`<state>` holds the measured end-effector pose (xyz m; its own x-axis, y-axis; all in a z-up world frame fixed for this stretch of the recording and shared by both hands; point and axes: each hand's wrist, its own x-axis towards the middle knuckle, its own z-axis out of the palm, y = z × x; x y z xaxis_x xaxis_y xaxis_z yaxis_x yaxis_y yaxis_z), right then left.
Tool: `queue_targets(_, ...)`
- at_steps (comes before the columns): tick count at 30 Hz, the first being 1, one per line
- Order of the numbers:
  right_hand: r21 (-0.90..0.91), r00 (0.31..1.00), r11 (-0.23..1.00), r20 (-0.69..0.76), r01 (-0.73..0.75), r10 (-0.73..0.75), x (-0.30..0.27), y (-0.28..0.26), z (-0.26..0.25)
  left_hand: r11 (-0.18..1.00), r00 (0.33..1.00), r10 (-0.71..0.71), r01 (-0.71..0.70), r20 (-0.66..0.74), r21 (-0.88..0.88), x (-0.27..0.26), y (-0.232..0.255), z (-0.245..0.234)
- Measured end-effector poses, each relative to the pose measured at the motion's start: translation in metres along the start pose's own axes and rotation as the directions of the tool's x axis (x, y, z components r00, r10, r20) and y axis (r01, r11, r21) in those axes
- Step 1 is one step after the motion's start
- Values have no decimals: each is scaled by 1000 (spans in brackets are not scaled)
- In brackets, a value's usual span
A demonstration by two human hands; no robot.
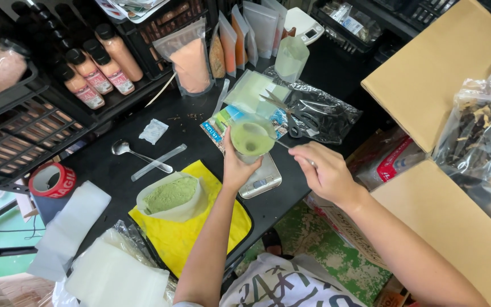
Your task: The person scoops green powder from a large bag into small plastic pouches using a spoon and a digital scale. They repeatedly weigh the pouches, adjust the powder amount, and place the filled pouches into a cardboard box.
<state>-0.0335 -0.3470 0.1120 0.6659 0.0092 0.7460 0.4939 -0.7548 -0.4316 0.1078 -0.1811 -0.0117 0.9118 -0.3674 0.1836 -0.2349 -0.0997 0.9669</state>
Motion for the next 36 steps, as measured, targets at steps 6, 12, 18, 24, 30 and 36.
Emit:
queue_targets(6, 41, 999, 999, 21, -31, 30, -2, -4, -1, 995, 996, 92, -92, -16, -27, -7, 3, 2)
queue_targets(12, 529, 838, 780, -211, -334, 502, 14, 1, -34, 996, 999, -4, 0, -46, -88, -46, -28, -6)
queue_targets(18, 717, 836, 594, -29, -364, 548, 27, 1, 34, 994, 990, -83, 74, -117, -80, -153, -24, -51)
queue_targets(24, 305, 982, 944, 169, -129, 80, 4, -29, 122, 973, 899, -218, 173, -380, -151, -252, -78, -121)
queue_targets(30, 83, 930, 967, 268, 240, -253, -32, -38, 151, 976, 828, -218, 192, -517, -105, -260, -20, -168)
queue_targets(36, 132, 942, 967, 288, -219, 174, -49, -33, 164, 982, 818, -171, 187, -549, -27, -254, -11, -177)
